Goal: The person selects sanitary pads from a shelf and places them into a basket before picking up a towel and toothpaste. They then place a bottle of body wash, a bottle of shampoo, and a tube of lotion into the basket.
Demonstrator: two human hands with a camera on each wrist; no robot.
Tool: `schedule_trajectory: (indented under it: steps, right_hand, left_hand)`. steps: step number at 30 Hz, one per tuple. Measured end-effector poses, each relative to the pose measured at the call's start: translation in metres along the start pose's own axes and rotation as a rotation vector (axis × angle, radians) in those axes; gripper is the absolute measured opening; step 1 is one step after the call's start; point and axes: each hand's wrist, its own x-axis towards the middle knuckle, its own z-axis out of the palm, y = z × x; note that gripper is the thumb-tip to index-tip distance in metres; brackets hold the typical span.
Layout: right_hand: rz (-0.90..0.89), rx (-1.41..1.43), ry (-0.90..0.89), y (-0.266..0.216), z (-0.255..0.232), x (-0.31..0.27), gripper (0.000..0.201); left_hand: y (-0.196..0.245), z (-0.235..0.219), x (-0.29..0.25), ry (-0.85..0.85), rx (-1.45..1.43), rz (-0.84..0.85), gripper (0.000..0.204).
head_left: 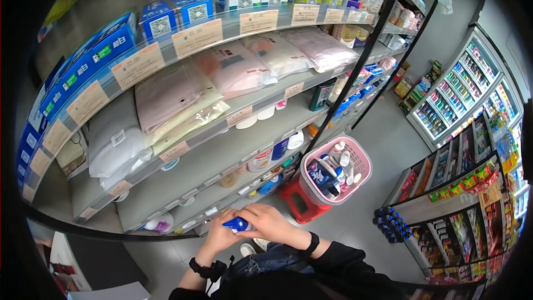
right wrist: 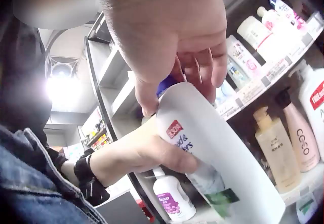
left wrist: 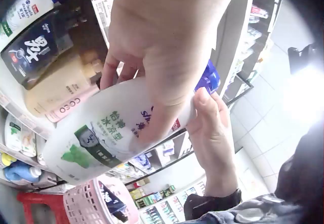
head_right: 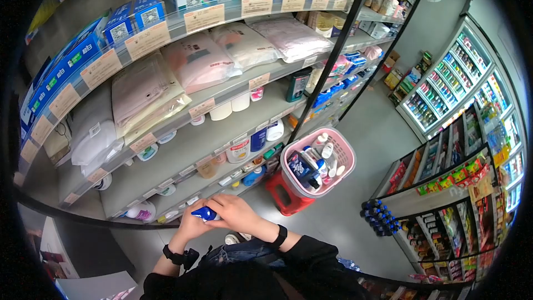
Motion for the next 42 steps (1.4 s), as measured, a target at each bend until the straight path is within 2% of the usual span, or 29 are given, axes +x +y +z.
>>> schedule_trajectory:
  steps: [3, 5, 6, 7, 9, 11, 12, 14, 15, 17, 19, 20, 21, 23, 24, 26, 27, 29, 30, 31, 33, 35, 38, 39, 41, 42]
  right_hand:
    - [0.022, -0.015, 0.038, 0.000, -0.008, -0.011, 0.044]
    - [0.097, 0.034, 0.108, 0.007, -0.008, -0.020, 0.041]
    - [0.103, 0.028, 0.114, 0.012, -0.009, -0.025, 0.041]
    - [0.225, 0.064, 0.223, 0.017, -0.011, -0.031, 0.041]
    - [0.423, 0.117, 0.453, 0.028, -0.018, -0.042, 0.040]
    - [0.698, 0.103, 0.533, 0.055, -0.020, -0.066, 0.038]
    - [0.768, 0.095, 0.648, 0.070, -0.022, -0.077, 0.038]
    - [0.911, 0.061, 0.856, 0.100, -0.030, -0.100, 0.035]
    - [0.984, 0.034, 0.950, 0.114, -0.037, -0.110, 0.033]
    - [0.912, 0.104, 1.237, 0.151, -0.045, -0.131, 0.035]
    - [1.087, 0.030, 1.346, 0.212, -0.045, -0.166, 0.042]
    - [1.023, 0.017, 1.471, 0.224, -0.048, -0.167, 0.028]
    - [1.071, -0.138, 1.477, 0.269, -0.040, -0.193, 0.034]
    - [1.126, -0.267, 1.478, 0.269, -0.052, -0.187, 0.039]
    - [1.116, -0.263, 1.468, 0.270, -0.056, -0.182, 0.039]
    - [1.355, -0.218, 1.481, 0.276, -0.061, -0.179, 0.041]
    - [1.397, -0.114, 1.458, 0.277, -0.063, -0.179, 0.042]
    - [1.297, 0.521, 1.648, 0.327, -0.044, -0.209, 0.062]
    - [1.225, 0.756, 1.709, 0.337, -0.038, -0.215, 0.062]
    - [1.276, 0.890, 1.731, 0.351, -0.033, -0.221, 0.052]
    - [1.145, 1.131, 1.540, 0.353, -0.025, -0.226, 0.045]
    - [1.214, 1.164, 1.574, 0.378, -0.007, -0.233, 0.035]
    - [1.315, 1.161, 1.670, 0.388, 0.003, -0.233, 0.034]
    - [1.223, 1.270, 1.614, 0.388, 0.006, -0.235, 0.028]
    - [1.276, 1.219, 1.577, 0.376, 0.014, -0.231, 0.023]
    - [1.375, 1.194, 1.496, 0.370, 0.018, -0.229, 0.023]
  left_hand:
    - [0.008, 0.006, 0.007, -0.053, 0.015, 0.067, 0.054]
    - [0.020, 0.004, 0.014, -0.079, 0.038, 0.106, 0.054]
    - [0.029, 0.001, 0.016, -0.092, -0.031, 0.015, 0.054]
    - [0.035, -0.002, 0.019, -0.104, -0.100, -0.076, 0.053]
    - [0.032, -0.012, 0.018, -0.051, -0.128, -0.057, 0.050]
    - [0.033, -0.033, 0.014, 0.143, -0.068, -0.149, 0.045]
    - [0.024, -0.042, 0.011, 0.146, -0.070, -0.151, 0.045]
    - [0.001, -0.060, -0.002, 0.319, 0.378, -0.075, 0.050]
    - [-0.008, -0.066, -0.008, 0.325, 0.379, -0.079, 0.050]
    - [-0.026, -0.074, -0.021, 0.474, 0.642, -0.234, 0.063]
    - [-0.042, -0.080, -0.033, 0.472, 0.698, -0.307, 0.069]
    - [-0.046, -0.081, -0.036, 0.463, 0.750, -0.376, 0.076]
    - [-0.047, -0.082, -0.038, 0.471, 0.750, -0.384, 0.076]
    - [-0.047, -0.085, -0.040, 0.384, 0.753, -0.397, 0.080]
    - [-0.047, -0.085, -0.040, 0.393, 0.753, -0.409, 0.080]
    - [-0.048, -0.085, -0.039, 0.403, 0.733, -0.377, 0.081]
    - [-0.049, -0.085, -0.039, 0.415, 0.735, -0.394, 0.081]
    - [-0.048, -0.084, -0.040, 0.384, 0.745, -0.425, 0.081]
    - [-0.046, -0.084, -0.039, 0.392, 0.760, -0.424, 0.081]
    - [-0.046, -0.084, -0.039, 0.401, 0.768, -0.448, 0.081]
    - [-0.048, -0.083, -0.041, 0.382, 0.762, -0.437, 0.082]
    - [-0.045, -0.083, -0.041, 0.396, 0.769, -0.458, 0.081]
    - [-0.043, -0.084, -0.040, 0.406, 0.759, -0.419, 0.081]
    - [-0.044, -0.084, -0.041, 0.408, 0.765, -0.434, 0.081]
    - [-0.045, -0.084, -0.041, 0.406, 0.767, -0.422, 0.082]
    - [-0.048, -0.084, -0.041, 0.406, 0.773, -0.414, 0.083]
